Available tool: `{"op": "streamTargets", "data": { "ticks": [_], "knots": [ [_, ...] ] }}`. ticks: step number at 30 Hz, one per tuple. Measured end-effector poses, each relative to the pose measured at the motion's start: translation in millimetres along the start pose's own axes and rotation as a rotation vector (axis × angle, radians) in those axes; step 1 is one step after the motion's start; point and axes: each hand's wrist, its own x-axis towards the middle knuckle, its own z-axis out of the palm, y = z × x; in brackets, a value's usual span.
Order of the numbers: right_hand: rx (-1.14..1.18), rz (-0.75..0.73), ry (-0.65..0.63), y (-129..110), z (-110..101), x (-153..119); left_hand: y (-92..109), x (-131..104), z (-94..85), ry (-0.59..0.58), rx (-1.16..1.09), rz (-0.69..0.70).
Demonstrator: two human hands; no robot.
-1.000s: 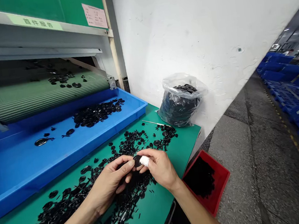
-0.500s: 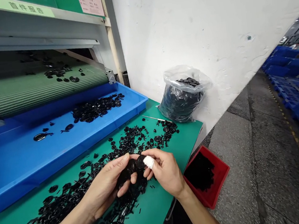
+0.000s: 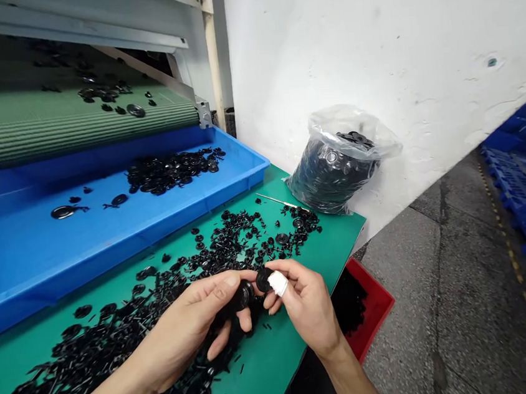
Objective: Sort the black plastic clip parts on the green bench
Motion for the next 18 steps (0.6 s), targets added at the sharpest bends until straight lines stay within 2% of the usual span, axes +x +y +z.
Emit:
{"op": "streamTargets", "data": {
  "ticks": [5,9,13,18],
  "knots": [
    [-0.045,-0.017,0.026,1.5,5.2,0.2,-4.9,1.8,-1.3,0.006,0.075,0.003],
    [-0.195,-0.092,0.019,0.4,14.9,-5.2,-9.1,2.1,-7.4,0.054,0.253,0.069],
    [-0.375,-0.187,-0.11,-9.0,15.2,-7.7,-3.0,-0.1,-14.9,0.069,0.487,0.135],
    [-0.392,-0.163,-0.301,-17.9,2.5,-3.6,2.4,-0.8,-16.0,0.058,0.655,0.11]
  ]
}}
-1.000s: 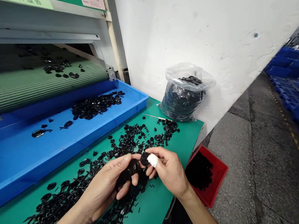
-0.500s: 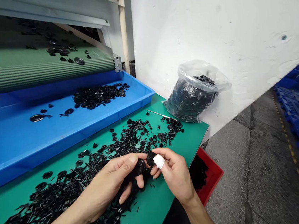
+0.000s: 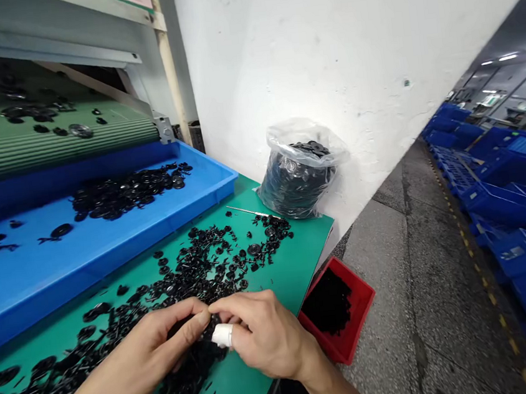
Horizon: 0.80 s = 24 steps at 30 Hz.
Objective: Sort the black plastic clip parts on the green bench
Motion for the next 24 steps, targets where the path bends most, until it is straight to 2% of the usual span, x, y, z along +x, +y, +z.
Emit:
{"op": "streamTargets", "data": {
  "ticks": [3,7,13,16,21,24],
  "knots": [
    [0.039,-0.011,-0.086,3.7,-4.2,0.8,-4.5,1.2,2.8,-0.054,0.028,-0.061],
    [0.08,0.054,-0.048,9.3,-2.2,3.1,-8.7,1.8,5.8,-0.156,0.023,-0.103],
    [0.072,0.081,-0.016,14.6,4.8,7.9,-6.0,0.9,7.1,-0.088,-0.024,-0.066],
    [0.199,0.151,0.012,19.5,8.4,10.6,-6.4,2.9,8.6,-0.11,-0.06,-0.106],
    [0.362,0.189,0.039,22.2,5.2,12.5,-0.6,6.5,9.9,-0.145,-0.338,-0.214],
    [0.367,0.215,0.083,17.0,0.2,10.4,6.0,5.0,9.1,-0.173,-0.539,-0.199]
  ]
}}
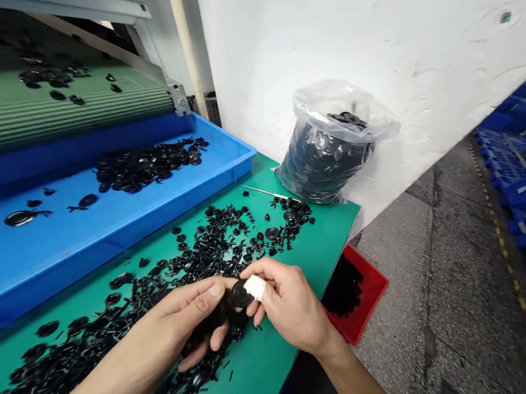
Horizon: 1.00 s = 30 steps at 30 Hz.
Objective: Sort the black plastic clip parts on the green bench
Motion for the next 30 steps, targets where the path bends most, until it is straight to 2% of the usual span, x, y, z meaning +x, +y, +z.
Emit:
{"op": "streamTargets", "data": {
  "ticks": [5,10,16,23,30],
  "knots": [
    [0.051,0.021,0.052,-6.0,-0.3,-5.3,2.5,-3.8,3.0,-0.028,-0.227,-0.003],
    [0.027,0.008,0.08,-6.5,-1.4,-7.5,1.1,-3.0,4.7,-0.016,-0.291,0.006],
    [-0.055,0.003,0.082,-9.9,-4.7,-10.2,1.9,-7.5,6.1,0.01,-0.122,0.008],
    [-0.084,-0.001,0.09,-13.1,-3.1,-10.4,-7.7,-11.7,2.1,-0.007,0.048,0.037],
    [-0.091,-0.032,0.086,-13.2,-6.2,-7.3,-9.8,-12.6,3.3,0.022,0.054,0.059]
  ]
}}
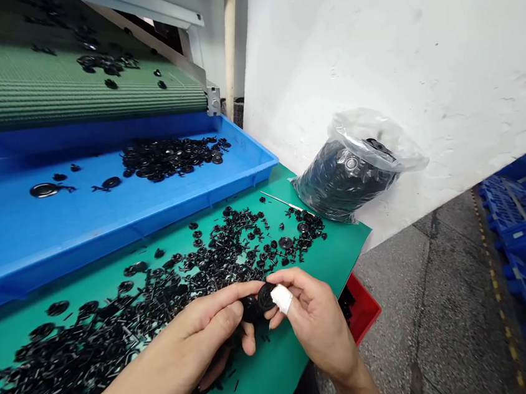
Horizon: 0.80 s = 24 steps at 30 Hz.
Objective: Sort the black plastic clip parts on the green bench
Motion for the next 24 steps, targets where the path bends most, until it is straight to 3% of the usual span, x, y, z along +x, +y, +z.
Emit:
{"op": "streamTargets", "data": {
  "ticks": [5,7,9,12,15,19,22,24],
  "knots": [
    [-0.073,-0.053,0.089,2.9,17.0,-1.5,-4.6,9.0,1.3,0.068,-0.14,-0.023],
    [-0.201,-0.143,0.151,4.1,29.9,-1.4,-9.0,14.1,-0.2,0.14,-0.246,-0.034],
    [-0.334,-0.268,0.135,5.7,36.9,2.5,-13.0,18.8,-4.0,0.202,-0.334,-0.041],
    [-0.455,-0.384,0.116,8.6,24.7,18.6,-12.8,23.6,-11.4,0.31,-0.478,-0.049],
    [-0.667,-0.312,0.213,9.3,-5.0,45.7,-4.2,25.5,-15.1,0.421,-0.637,-0.002],
    [-0.997,-0.073,-0.025,5.5,-29.2,81.5,5.8,26.1,-14.1,0.534,-0.731,-0.04],
    [-0.985,-0.04,-0.09,3.4,-30.9,94.5,4.5,26.1,-15.4,0.602,-0.752,-0.06],
    [-0.938,-0.058,-0.085,3.0,-31.0,96.2,1.3,26.3,-17.7,0.581,-0.74,-0.026]
  ]
}}
